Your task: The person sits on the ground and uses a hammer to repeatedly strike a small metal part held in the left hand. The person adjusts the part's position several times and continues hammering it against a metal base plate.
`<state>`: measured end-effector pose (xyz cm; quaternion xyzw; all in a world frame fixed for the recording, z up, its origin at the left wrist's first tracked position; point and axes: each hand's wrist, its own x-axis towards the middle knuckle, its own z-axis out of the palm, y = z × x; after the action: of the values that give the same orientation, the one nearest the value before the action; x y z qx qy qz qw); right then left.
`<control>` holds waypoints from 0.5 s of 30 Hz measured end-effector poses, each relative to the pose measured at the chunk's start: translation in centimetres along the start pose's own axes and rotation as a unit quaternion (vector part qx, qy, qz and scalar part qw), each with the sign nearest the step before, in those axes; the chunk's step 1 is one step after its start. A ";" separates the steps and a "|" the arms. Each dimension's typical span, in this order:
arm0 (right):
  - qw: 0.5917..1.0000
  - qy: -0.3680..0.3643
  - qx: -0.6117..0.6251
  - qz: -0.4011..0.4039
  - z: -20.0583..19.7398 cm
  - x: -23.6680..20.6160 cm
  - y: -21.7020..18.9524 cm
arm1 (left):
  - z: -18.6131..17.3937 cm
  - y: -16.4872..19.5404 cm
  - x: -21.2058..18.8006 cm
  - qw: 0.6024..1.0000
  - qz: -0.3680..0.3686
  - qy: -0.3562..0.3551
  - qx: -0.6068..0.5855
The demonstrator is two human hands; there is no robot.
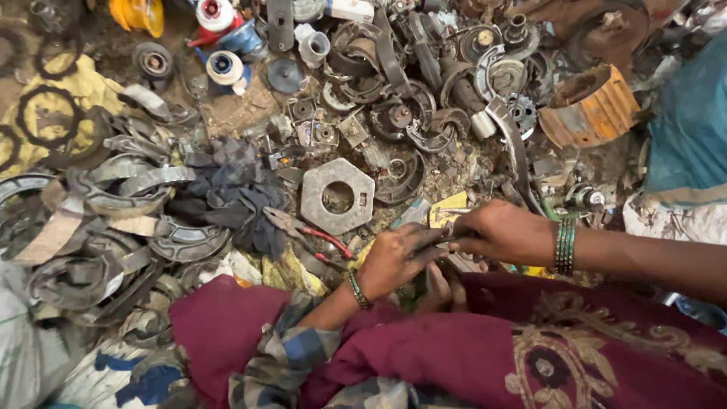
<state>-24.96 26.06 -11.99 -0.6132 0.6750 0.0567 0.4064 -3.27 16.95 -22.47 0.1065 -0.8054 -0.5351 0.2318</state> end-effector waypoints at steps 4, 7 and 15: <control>0.998 0.018 -0.058 -0.005 0.1 -0.8 -0.2 | 2.6 -3.1 -3.4 0.998 -0.032 -0.005 -0.060; 0.988 0.071 -0.122 -0.061 -0.5 -1.1 0.3 | 3.6 -4.5 -4.8 0.998 -0.024 -0.049 -0.043; 0.983 -0.025 -0.183 0.005 -2.6 -1.5 1.8 | -21.6 1.2 3.1 0.946 -0.311 0.010 -0.088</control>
<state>-27.93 26.15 -10.07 -0.6724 0.6456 0.1966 0.3042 4.61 -1.42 -13.70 0.3357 -0.6798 -0.6482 0.0703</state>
